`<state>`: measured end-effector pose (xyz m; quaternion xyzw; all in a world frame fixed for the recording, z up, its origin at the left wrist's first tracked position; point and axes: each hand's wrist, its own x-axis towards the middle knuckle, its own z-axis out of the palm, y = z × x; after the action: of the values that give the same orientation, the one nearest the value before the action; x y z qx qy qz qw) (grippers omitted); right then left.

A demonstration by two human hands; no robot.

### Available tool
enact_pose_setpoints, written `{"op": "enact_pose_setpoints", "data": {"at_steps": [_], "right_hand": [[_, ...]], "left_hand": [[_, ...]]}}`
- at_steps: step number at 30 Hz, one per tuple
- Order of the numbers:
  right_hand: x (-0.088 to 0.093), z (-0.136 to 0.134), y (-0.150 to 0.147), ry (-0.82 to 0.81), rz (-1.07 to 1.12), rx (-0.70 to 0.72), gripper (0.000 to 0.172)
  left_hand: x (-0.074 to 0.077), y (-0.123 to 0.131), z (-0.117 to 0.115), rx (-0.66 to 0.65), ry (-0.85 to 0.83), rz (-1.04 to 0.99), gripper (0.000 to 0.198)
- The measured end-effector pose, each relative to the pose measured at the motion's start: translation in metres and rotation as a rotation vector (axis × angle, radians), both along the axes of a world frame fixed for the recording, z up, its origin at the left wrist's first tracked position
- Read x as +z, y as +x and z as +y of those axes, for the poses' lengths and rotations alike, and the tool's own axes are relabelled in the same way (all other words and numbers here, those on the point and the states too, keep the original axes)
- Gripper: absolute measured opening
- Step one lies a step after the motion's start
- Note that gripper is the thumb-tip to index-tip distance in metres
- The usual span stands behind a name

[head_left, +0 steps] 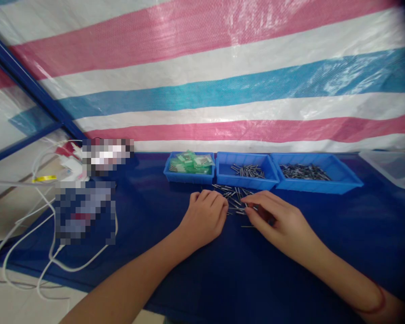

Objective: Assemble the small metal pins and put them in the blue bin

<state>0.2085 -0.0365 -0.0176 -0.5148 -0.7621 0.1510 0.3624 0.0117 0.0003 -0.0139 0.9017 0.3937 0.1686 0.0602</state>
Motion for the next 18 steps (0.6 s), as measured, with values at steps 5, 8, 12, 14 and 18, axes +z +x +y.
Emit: {"op": "enact_pose_setpoints", "data": {"at_steps": [5, 8, 12, 14, 18], "right_hand": [[-0.0039, 0.0005, 0.0006, 0.003, -0.065, 0.043, 0.021], [-0.0035, 0.0002, -0.0006, -0.021, -0.06, 0.073, 0.021], [-0.0006, -0.0005, -0.0038, -0.039, -0.026, 0.093, 0.019], [0.0012, -0.0009, -0.005, -0.06, 0.017, 0.111, 0.019], [0.0037, -0.0027, -0.0059, -0.108, 0.111, 0.129, 0.019]], "left_hand": [[0.0031, 0.0002, -0.0026, -0.033, -0.007, -0.091, 0.018], [0.0037, 0.0004, -0.0033, -0.046, -0.009, -0.13, 0.018], [0.0044, 0.0008, -0.0038, -0.046, -0.019, -0.154, 0.019], [0.0057, 0.0006, -0.0045, -0.047, -0.048, -0.185, 0.019], [0.0096, -0.0009, -0.0064, -0.051, -0.127, -0.294, 0.019]]}}
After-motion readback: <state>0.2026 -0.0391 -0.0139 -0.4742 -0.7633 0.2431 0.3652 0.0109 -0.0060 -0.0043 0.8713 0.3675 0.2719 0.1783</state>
